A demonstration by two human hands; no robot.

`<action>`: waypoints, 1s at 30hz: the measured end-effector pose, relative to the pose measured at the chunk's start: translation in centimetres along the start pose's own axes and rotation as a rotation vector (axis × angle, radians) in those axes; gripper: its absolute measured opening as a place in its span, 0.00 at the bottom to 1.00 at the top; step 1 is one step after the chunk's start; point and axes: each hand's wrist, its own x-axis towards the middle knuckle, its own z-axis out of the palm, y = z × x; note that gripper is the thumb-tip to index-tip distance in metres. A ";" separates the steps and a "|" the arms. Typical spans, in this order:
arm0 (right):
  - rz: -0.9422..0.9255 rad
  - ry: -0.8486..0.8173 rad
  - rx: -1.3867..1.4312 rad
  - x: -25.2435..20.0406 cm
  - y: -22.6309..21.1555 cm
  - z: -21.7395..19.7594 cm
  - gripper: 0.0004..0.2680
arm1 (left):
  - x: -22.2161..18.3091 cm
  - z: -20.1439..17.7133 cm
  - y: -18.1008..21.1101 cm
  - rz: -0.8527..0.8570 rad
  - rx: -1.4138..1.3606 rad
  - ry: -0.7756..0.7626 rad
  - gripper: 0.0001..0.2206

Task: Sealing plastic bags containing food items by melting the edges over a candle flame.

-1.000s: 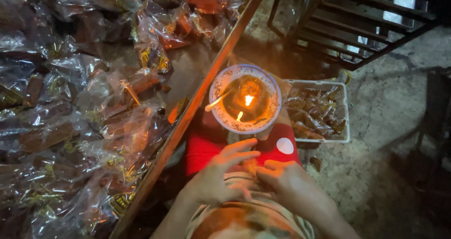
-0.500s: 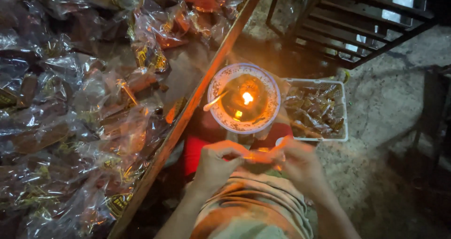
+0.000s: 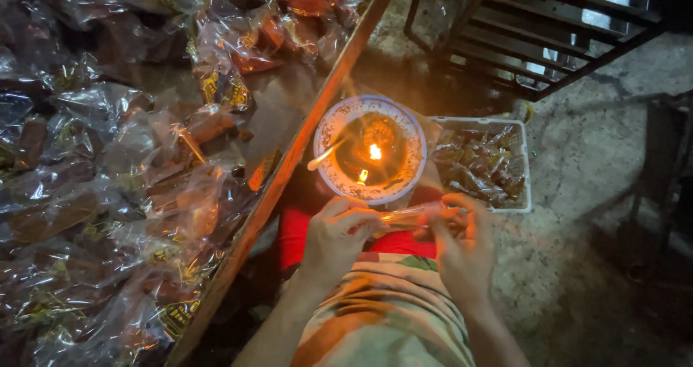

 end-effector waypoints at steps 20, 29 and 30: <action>-0.303 -0.199 -0.090 -0.3 -1.9 -1.0 0.15 | 0.7 0.5 -0.1 -0.766 -0.681 0.183 0.12; -0.511 -0.302 -0.588 2.1 0.1 -5.4 0.19 | 0.8 -3.2 -1.3 -0.652 -0.636 0.571 0.14; -0.428 -0.351 -0.487 1.5 -0.8 -5.0 0.15 | 0.9 -3.7 -1.2 -0.611 -0.581 0.569 0.12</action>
